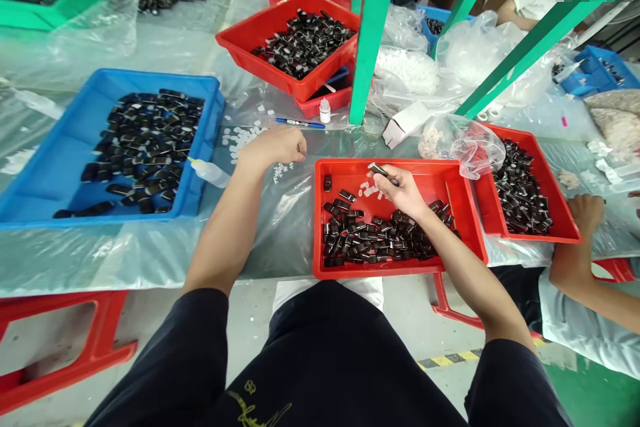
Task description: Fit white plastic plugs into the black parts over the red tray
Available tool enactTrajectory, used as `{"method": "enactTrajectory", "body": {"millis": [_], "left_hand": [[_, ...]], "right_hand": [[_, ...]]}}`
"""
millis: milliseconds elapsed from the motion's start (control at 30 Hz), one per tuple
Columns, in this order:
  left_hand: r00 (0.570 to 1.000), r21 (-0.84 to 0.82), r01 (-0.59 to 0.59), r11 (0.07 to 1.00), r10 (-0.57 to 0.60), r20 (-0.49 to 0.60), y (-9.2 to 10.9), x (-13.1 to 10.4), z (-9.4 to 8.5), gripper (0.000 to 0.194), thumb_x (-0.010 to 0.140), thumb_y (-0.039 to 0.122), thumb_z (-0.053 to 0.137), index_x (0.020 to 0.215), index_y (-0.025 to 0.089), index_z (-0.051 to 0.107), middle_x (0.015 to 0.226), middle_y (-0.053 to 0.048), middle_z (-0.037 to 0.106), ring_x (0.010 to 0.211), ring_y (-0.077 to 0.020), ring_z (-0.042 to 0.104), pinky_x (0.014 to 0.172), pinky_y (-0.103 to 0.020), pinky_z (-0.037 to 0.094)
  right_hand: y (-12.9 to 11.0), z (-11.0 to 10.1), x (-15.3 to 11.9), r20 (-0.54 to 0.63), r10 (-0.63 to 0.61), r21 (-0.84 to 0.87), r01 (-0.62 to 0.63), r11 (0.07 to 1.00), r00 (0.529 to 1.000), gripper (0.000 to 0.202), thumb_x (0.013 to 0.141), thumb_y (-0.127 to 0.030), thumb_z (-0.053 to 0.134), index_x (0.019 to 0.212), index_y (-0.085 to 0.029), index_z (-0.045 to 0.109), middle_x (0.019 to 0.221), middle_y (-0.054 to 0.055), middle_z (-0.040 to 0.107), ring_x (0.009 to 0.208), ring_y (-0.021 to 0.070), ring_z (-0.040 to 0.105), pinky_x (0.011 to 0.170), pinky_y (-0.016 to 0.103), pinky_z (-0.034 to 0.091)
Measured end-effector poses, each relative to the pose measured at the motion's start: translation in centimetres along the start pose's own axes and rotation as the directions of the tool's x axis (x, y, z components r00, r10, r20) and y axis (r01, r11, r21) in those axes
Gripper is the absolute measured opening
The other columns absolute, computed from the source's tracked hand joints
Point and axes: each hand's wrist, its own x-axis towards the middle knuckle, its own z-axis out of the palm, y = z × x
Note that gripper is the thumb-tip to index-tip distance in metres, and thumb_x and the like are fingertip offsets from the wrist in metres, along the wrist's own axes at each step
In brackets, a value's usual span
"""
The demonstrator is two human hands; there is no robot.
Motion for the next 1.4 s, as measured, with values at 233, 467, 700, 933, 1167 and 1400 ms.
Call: {"method": "enactTrajectory", "body": {"millis": [233,467,700,933,1167,1400], "left_hand": [[0.989,0.022,0.117,0.993,-0.118,0.085,-2.5,1.4,1.1,0.027,0.060,0.027,0.083,0.085,0.018,0.079,0.092,-0.011,0.079,0.084,-0.0282,0.069,0.070,-0.029,0.048],[0.991,0.036,0.128,0.991,-0.129,0.029,-2.0,0.8,1.5,0.022,0.063,0.020,0.074,0.085,0.019,0.080,0.087,-0.008,0.078,0.083,-0.0250,0.069,0.069,-0.027,0.045],[0.994,-0.011,0.108,0.994,-0.108,-0.024,-1.1,0.8,1.6,0.023,0.061,0.016,0.072,0.083,0.021,0.080,0.085,-0.004,0.078,0.085,-0.0219,0.068,0.071,-0.024,0.047],[0.997,-0.031,0.066,0.997,-0.067,-0.029,-0.5,0.3,1.2,0.025,0.061,0.013,0.070,0.082,0.019,0.081,0.088,-0.008,0.078,0.091,-0.0276,0.071,0.078,-0.031,0.051],[0.992,-0.070,0.084,0.994,-0.091,-0.089,0.6,-0.5,0.8,0.029,0.060,0.002,0.068,0.083,0.015,0.081,0.090,-0.013,0.078,0.092,-0.0290,0.073,0.079,-0.031,0.051],[0.981,-0.132,0.026,0.991,-0.051,-0.187,1.0,-0.7,0.6,0.031,0.063,0.000,0.065,0.087,0.013,0.080,0.101,-0.016,0.078,0.096,-0.0303,0.071,0.082,-0.034,0.052]], "right_hand": [[-0.3,-0.2,0.0,-0.027,0.050,0.107,-0.047,0.993,0.998,0.053,0.086,-0.066,0.073,0.098,-0.015,0.069,0.057,-0.009,0.042,0.046,0.0064,0.035,0.043,0.021,0.027],[-0.4,-0.2,-0.1,-0.049,0.083,0.087,-0.079,0.993,0.995,0.052,0.083,-0.066,0.075,0.096,-0.016,0.071,0.056,-0.008,0.043,0.046,0.0068,0.038,0.042,0.021,0.028],[-0.5,-0.2,-0.2,-0.041,0.118,0.081,-0.115,0.990,0.992,0.050,0.083,-0.063,0.077,0.098,-0.016,0.071,0.054,-0.008,0.039,0.045,0.0067,0.033,0.041,0.020,0.025],[-0.7,-0.3,-0.3,-0.079,0.168,0.040,-0.165,0.985,0.983,0.053,0.078,-0.067,0.079,0.095,-0.017,0.073,0.057,-0.006,0.042,0.048,0.0078,0.037,0.042,0.020,0.030],[-0.3,-0.7,-0.6,-0.094,0.171,-0.030,-0.174,0.984,0.981,0.048,0.080,-0.066,0.078,0.095,-0.020,0.075,0.058,-0.003,0.046,0.049,0.0099,0.038,0.041,0.022,0.031],[-0.5,-0.6,-0.5,-0.112,0.194,-0.058,-0.201,0.978,0.975,0.051,0.075,-0.070,0.079,0.093,-0.022,0.076,0.059,-0.002,0.047,0.048,0.0114,0.040,0.040,0.024,0.032]]}}
